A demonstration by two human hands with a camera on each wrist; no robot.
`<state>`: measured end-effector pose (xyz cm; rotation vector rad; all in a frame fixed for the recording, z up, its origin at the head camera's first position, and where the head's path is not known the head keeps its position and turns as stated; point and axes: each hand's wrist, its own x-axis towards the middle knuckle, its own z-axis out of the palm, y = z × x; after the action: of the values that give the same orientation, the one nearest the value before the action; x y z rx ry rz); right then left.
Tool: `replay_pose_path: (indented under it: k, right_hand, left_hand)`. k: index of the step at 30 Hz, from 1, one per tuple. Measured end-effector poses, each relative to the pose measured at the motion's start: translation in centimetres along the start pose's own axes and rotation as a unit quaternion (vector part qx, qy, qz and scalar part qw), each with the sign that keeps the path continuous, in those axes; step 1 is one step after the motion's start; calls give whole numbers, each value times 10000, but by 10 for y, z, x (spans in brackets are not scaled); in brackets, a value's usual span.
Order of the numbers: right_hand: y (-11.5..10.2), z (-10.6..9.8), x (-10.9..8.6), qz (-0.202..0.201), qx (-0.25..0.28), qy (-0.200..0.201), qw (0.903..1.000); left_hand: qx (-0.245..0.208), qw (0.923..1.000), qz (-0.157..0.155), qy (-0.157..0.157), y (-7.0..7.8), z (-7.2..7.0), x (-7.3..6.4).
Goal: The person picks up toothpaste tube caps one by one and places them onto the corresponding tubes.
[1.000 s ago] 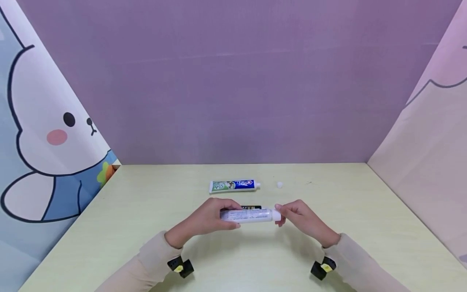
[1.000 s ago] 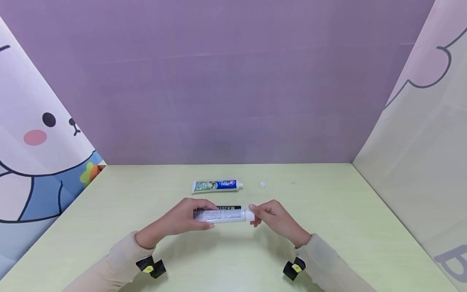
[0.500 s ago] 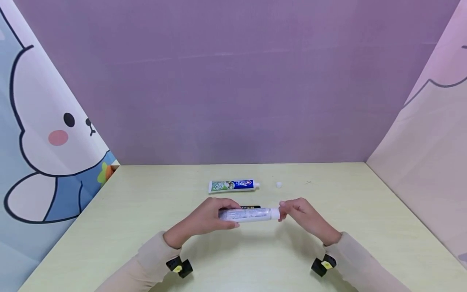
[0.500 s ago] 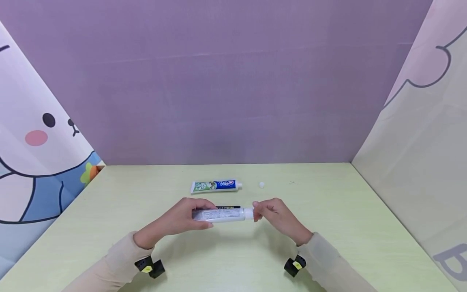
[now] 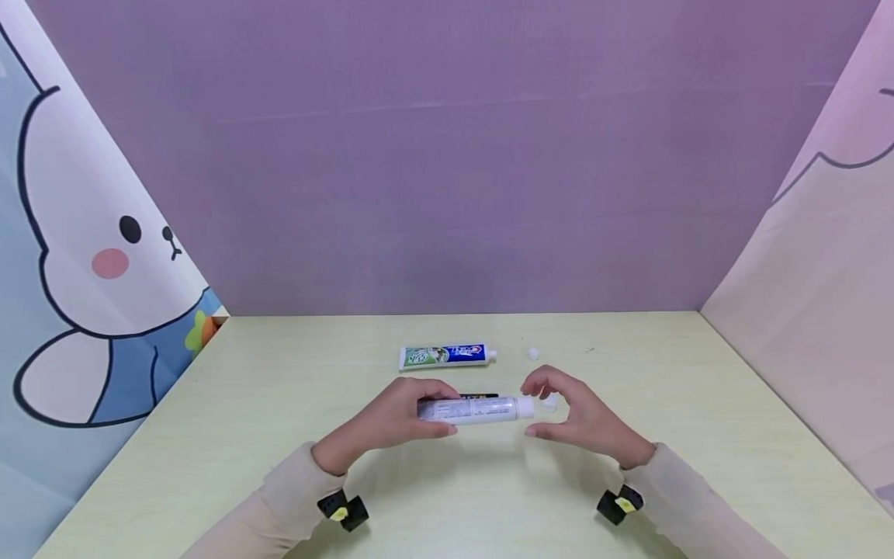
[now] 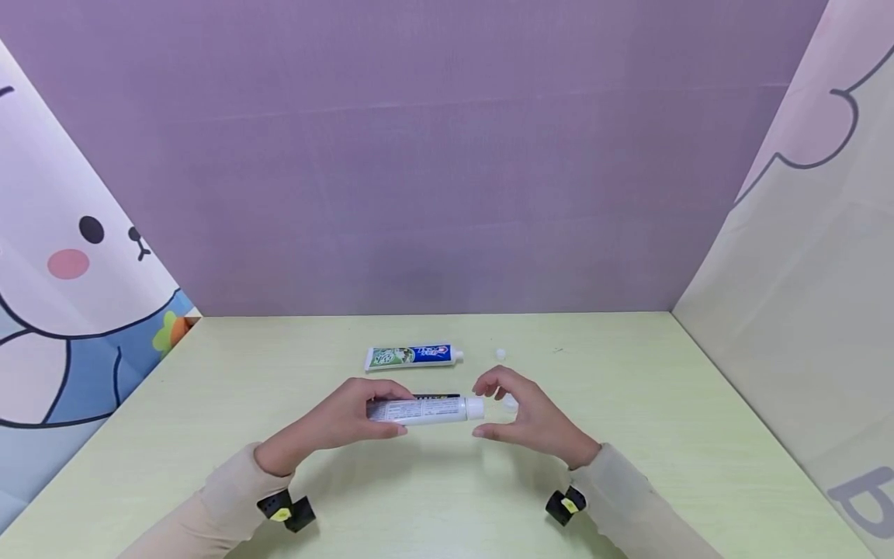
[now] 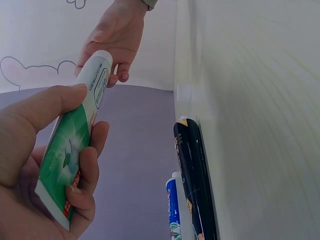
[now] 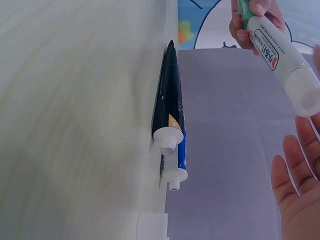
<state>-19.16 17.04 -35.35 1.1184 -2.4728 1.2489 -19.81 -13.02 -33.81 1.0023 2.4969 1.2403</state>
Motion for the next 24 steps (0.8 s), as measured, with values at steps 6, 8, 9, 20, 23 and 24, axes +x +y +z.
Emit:
replay_pose_path:
  k: [6,8,9,20,23,24]
  right_hand:
    - [-1,1,0,-88,-91,32,9999]
    - [-1,1,-1,-87,-151,40,9998]
    - [-1,2,-1,-84,-178,45,9998]
    - [-4,2,-1,-151,-281,183,9993]
    - [0,2,-2,-101,-307,186,9993]
    - [0,2,-2,-87,-305,186,9993]
  left_hand:
    - [-23,10000,12,8,-1,0,0]
    - [-38,10000,8,-2,-1,1,0]
    - [-35,10000,5,-4,-1,1,0]
    - [31,10000,-17,3,0,1,0]
    - [46,10000,-4,3,0,1,0]
    - [54,10000,3,5,0,1,0]
